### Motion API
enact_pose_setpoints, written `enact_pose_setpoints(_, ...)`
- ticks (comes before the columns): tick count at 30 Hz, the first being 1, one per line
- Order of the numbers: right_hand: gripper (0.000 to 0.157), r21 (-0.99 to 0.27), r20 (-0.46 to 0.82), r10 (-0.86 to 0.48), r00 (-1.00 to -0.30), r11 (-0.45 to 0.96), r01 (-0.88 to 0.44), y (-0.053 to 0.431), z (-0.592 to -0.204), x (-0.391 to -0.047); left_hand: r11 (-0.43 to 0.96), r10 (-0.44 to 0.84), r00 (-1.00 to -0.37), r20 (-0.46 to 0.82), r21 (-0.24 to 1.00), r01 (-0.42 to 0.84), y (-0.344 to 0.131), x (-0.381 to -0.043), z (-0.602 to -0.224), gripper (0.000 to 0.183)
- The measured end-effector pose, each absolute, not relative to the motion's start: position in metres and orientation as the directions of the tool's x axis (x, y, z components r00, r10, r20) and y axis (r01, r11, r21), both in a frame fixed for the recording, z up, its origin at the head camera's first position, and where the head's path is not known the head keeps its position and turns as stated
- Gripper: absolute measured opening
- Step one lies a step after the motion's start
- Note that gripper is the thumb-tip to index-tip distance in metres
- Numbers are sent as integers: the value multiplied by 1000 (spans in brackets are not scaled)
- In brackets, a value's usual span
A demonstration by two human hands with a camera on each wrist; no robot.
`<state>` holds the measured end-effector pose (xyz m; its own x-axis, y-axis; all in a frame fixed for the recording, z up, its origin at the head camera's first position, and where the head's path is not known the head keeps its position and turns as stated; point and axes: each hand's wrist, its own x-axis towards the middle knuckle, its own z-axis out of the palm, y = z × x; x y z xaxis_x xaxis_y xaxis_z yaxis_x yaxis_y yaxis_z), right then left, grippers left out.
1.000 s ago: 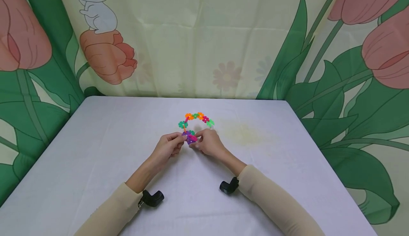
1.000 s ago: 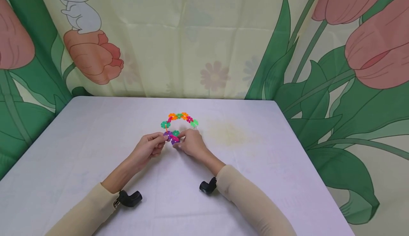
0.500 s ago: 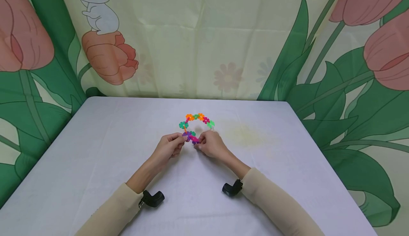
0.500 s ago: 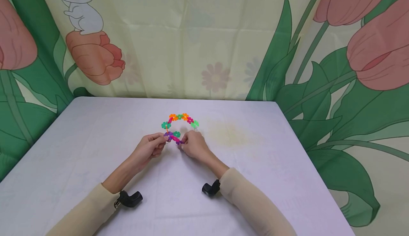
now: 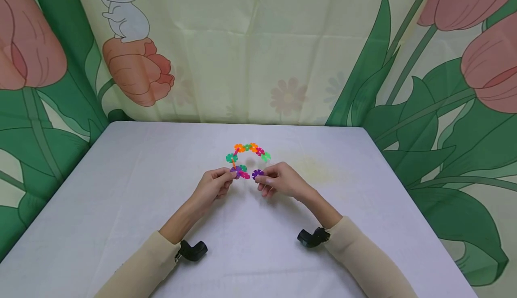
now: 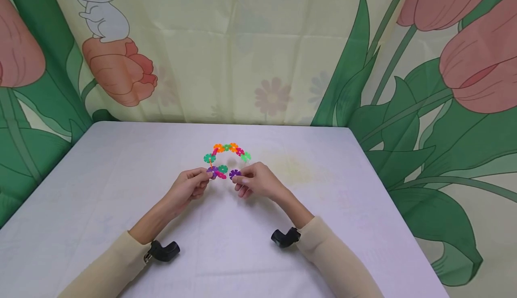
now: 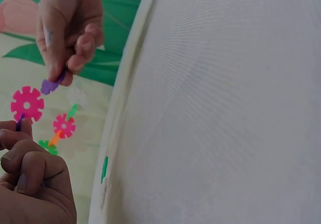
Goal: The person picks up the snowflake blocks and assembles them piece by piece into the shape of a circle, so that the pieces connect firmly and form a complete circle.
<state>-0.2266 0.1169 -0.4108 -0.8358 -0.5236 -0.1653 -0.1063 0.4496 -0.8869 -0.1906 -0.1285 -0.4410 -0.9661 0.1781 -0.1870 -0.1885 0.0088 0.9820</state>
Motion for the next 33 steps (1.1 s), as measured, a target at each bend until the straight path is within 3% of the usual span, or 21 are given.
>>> enact_pose_setpoints(13, 38, -925, -268, -636, -724, 381, 9, 126, -407, -219, 1, 191, -965, -182, 983, -185, -127, -189, -438, 26)
enact_pose_setpoints(33, 40, -937, -275, -629, -727, 345, 56, 119, -412, -219, -1, 201, -966, -165, 986, -169, -126, -187, -439, 28)
